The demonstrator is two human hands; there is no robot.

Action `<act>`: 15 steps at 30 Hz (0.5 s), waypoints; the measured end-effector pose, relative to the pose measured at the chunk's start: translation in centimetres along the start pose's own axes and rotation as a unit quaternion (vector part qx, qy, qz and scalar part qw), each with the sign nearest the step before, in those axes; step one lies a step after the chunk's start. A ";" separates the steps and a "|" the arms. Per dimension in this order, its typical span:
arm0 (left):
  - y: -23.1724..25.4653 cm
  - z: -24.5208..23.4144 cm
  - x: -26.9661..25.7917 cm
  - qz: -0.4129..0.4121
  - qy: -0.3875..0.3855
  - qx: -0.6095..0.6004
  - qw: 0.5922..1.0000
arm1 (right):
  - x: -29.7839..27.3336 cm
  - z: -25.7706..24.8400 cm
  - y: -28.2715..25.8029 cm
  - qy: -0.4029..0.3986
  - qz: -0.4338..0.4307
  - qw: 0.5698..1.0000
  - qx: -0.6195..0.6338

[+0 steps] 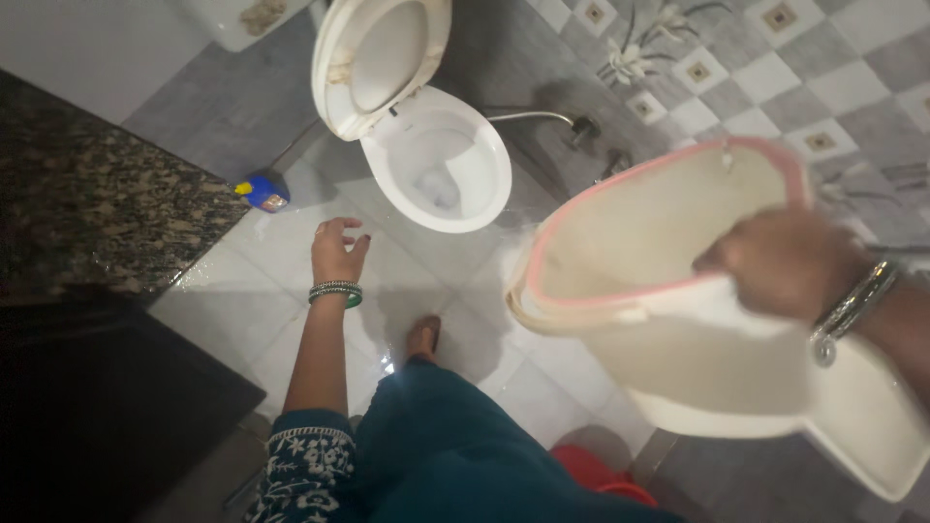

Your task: The person repeatedly scoops water from a red bucket using a white mug and pours it into the toilet bowl. After several pours, the person uses a pink bucket to pour more water into the toilet. The person then closes the toilet lid.

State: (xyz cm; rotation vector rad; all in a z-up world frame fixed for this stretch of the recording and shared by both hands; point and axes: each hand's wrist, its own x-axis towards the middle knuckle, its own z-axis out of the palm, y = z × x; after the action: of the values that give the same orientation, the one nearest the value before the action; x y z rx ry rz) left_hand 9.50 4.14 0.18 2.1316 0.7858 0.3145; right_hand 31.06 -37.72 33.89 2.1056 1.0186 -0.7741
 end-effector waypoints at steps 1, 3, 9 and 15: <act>0.2 0.3 -0.2 0.003 -0.006 -0.001 1.000 | -0.4 3.6 -0.9 0.020 0.020 0.997 0.072; 0.5 0.7 -0.7 0.008 -0.030 0.026 0.999 | -0.9 11.1 -3.6 0.033 -0.011 0.993 0.110; 1.3 3.3 -2.6 0.052 -0.097 0.050 0.993 | 2.8 32.0 -14.9 0.012 0.065 0.948 0.310; 3.1 9.3 -6.4 0.044 -0.159 0.075 0.984 | 8.4 47.0 -24.9 0.021 0.112 0.899 0.423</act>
State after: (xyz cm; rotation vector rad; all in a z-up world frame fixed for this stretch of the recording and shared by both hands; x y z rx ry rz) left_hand 10.24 -7.15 -2.98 2.2856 0.5455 -0.0430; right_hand 4.66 -58.27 -8.25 2.9067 0.4504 -1.1959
